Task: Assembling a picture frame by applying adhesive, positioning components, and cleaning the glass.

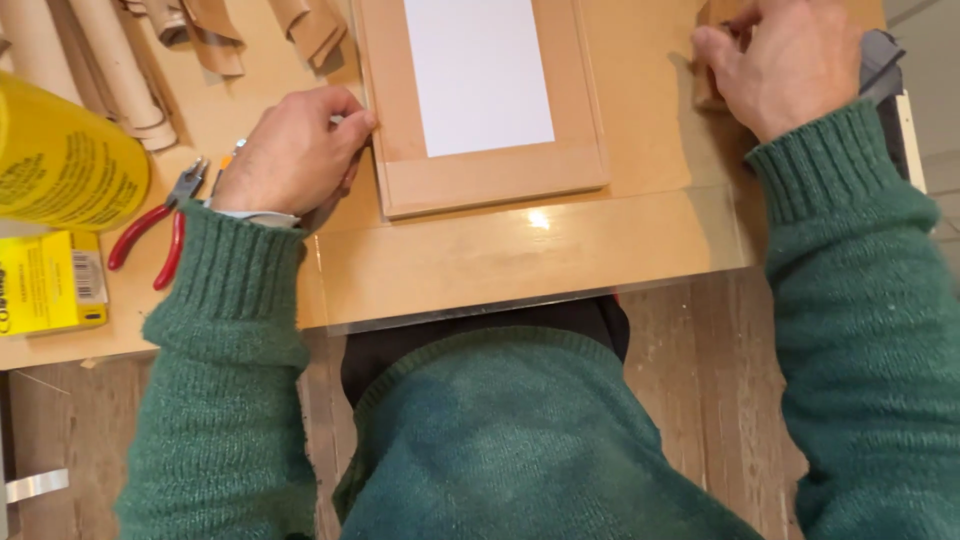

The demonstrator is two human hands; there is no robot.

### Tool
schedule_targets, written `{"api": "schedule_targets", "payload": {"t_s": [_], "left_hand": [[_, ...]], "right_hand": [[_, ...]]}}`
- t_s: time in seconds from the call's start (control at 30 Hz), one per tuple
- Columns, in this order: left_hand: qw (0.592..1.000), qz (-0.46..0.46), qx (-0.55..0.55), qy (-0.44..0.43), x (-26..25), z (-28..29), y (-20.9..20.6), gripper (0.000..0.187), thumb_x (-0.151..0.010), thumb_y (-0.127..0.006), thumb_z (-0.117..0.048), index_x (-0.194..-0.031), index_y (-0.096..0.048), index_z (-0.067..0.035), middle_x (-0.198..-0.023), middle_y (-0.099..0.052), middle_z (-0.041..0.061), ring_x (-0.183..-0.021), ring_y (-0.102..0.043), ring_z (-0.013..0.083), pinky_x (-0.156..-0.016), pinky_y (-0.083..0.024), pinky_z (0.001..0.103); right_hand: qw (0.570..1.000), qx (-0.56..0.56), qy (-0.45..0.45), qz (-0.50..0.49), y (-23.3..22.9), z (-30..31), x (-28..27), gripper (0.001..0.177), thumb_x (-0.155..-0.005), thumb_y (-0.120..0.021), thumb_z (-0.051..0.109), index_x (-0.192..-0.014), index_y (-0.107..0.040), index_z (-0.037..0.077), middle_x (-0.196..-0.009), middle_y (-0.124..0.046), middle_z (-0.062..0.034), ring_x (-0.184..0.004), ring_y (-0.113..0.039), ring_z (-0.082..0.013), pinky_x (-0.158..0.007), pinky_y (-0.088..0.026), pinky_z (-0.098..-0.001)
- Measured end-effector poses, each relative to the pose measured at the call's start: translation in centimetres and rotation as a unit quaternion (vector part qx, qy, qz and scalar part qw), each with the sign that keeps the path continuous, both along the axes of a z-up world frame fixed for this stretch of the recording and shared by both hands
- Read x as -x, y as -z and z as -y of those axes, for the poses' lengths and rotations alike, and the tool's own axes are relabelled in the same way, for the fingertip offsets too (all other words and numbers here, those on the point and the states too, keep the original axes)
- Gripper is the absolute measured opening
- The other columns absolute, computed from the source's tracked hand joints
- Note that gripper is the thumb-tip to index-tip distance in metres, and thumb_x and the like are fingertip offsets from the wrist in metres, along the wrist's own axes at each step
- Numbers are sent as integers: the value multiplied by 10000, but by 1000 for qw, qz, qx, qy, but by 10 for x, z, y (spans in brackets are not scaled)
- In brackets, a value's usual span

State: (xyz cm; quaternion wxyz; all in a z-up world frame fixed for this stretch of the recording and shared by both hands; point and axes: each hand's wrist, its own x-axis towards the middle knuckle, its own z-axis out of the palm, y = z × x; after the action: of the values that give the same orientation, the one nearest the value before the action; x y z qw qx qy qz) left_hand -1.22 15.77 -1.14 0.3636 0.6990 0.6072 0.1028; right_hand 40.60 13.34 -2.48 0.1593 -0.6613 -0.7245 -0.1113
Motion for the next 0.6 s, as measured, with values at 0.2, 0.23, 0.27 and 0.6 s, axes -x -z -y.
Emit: {"api": "schedule_targets", "payload": {"t_s": [0.2, 0.23, 0.27, 0.6], "left_hand": [[1000, -21, 15, -18, -2, 0, -2, 328, -1040, -536, -342, -984, -696, -61, -617, -654, 84, -558, -651, 216, -606, -534, 406], [999, -26, 11, -16, -1, 0, -2, 334, -1042, -535, -349, -985, -700, -64, -617, -657, 84, -559, -652, 213, -610, -535, 402], [999, -25, 12, -15, 1, 0, 1, 334, -1042, -535, -349, -985, -700, -64, -617, -657, 84, -559, -652, 213, -610, -535, 402], [999, -30, -8, -19, -3, 2, 2, 338, -1051, -528, -344, -1017, -700, -55, -647, -663, 106, -572, -658, 260, -643, -535, 440]], "right_hand": [[994, 67, 29, 86, -20, 26, -30, 411, -1058, -773, 441, -1183, -790, 50, -980, -747, -207, -764, -709, -372, -693, -573, -482], [991, 91, 18, 99, -22, 33, -45, 491, -1057, -757, 480, -1254, -767, 30, -1028, -742, -220, -790, -714, -377, -707, -572, -492], [991, 92, 18, 100, -14, 38, -65, 491, -1057, -757, 480, -1254, -767, 30, -1028, -742, -220, -790, -714, -377, -707, -572, -492], [982, 144, -9, 122, -2, 83, -58, 613, -876, -728, 323, -1397, -648, 10, -1411, -652, -237, -1233, -595, -441, -1051, -505, -483]]}}
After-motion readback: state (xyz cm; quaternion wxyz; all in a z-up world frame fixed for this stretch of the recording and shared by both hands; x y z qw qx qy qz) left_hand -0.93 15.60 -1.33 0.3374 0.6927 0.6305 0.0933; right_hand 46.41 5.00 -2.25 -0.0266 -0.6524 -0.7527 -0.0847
